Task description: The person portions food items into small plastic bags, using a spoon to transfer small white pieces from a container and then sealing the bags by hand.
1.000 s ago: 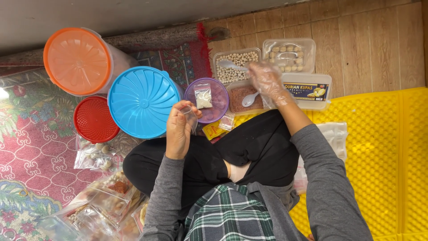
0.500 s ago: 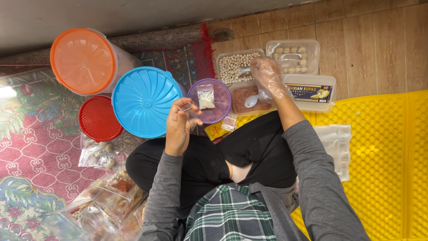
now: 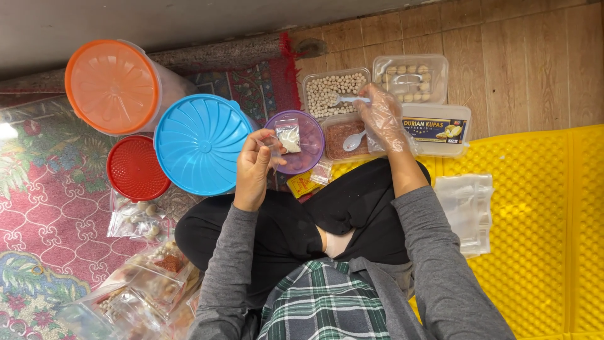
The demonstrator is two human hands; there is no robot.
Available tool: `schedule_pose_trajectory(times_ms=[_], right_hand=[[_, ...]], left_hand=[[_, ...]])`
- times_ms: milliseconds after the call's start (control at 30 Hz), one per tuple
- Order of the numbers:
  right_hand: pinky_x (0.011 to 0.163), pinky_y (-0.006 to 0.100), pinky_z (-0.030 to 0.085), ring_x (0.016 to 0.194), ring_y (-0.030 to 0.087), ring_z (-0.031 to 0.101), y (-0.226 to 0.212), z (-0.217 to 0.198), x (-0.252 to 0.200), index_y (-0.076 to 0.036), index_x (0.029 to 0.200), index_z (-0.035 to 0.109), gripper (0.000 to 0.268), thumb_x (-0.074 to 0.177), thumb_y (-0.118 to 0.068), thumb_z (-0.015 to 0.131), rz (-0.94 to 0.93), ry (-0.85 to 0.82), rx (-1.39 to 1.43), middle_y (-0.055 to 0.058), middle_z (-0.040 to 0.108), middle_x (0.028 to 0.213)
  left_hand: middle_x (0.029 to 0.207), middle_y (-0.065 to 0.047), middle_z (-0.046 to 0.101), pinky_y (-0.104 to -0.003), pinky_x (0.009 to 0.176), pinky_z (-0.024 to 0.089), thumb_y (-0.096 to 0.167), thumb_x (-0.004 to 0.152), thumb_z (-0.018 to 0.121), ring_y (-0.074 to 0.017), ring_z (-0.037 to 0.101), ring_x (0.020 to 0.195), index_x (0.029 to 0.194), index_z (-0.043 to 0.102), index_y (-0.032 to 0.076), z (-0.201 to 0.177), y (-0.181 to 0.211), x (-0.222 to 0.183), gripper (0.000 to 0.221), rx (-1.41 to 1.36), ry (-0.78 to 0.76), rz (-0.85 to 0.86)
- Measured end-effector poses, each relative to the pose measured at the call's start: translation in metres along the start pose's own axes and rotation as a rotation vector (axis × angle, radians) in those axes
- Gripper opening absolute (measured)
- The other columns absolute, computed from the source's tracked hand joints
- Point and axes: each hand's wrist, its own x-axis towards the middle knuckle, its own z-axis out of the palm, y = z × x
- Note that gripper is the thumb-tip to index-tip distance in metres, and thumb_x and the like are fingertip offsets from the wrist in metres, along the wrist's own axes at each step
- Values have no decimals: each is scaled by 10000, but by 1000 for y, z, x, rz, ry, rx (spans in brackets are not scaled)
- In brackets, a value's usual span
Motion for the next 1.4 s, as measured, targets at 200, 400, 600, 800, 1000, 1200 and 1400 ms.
schedule_pose_trajectory(times_ms=[200, 400, 600, 800, 1000, 1200, 1400], right_hand=[[606, 121, 603, 722, 81, 694, -6, 1, -5, -24, 1224, 613, 304, 1007, -223, 683, 179, -74, 761, 67, 692, 879], [685, 130, 603, 765, 62, 682, 22, 58, 13, -23, 1217, 649, 308, 1092, -285, 547, 153, 82, 973, 25, 681, 873], [590, 116, 605, 661, 35, 706, 97, 125, 65, -106, 1121, 662, 332, 1091, -345, 433, 127, 260, 1119, 16, 711, 750], [585, 143, 613, 655, 72, 708, 88, 89, 44, -109, 1114, 662, 314, 1097, -346, 457, 164, 340, 1134, 46, 717, 769], [563, 134, 569, 622, 60, 666, 35, 20, 2, -116, 1068, 673, 356, 1078, -415, 480, 139, 453, 1089, 22, 688, 732], [573, 113, 524, 594, 37, 613, 4, -31, -16, -122, 1004, 643, 339, 1059, -421, 495, 65, 479, 1114, 9, 620, 685], [590, 115, 522, 632, 23, 599, -26, -48, -33, -111, 988, 656, 338, 1047, -410, 509, 27, 473, 1055, 15, 598, 670]], left_hand=[[1081, -177, 624, -323, 801, 647, 337, 966, 695, -240, 683, 1011, 1339, 532, -2, -4, -5, 6, 530, -1, -8, 21], [1088, -173, 647, -405, 901, 627, 289, 948, 740, -259, 674, 1059, 1293, 584, 17, 3, -9, 18, 467, 63, -52, 108], [1145, -106, 608, -352, 859, 637, 227, 927, 779, -195, 618, 1072, 1279, 606, 48, 17, 2, 32, 432, 161, -99, 146], [1088, -69, 653, -276, 754, 621, 229, 841, 884, -175, 637, 1005, 1230, 661, 97, 26, -12, 66, 468, 448, -77, 257], [1060, -24, 657, -380, 899, 554, 373, 786, 904, -244, 658, 992, 1176, 673, 165, 46, -31, 86, 499, 773, -73, 593], [1035, -26, 633, -388, 898, 529, 397, 771, 896, -251, 633, 969, 1180, 656, 161, 64, -48, 100, 530, 894, -43, 675], [1040, -10, 632, -361, 902, 528, 388, 771, 894, -229, 643, 962, 1170, 653, 152, 81, -62, 109, 523, 895, -35, 708]])
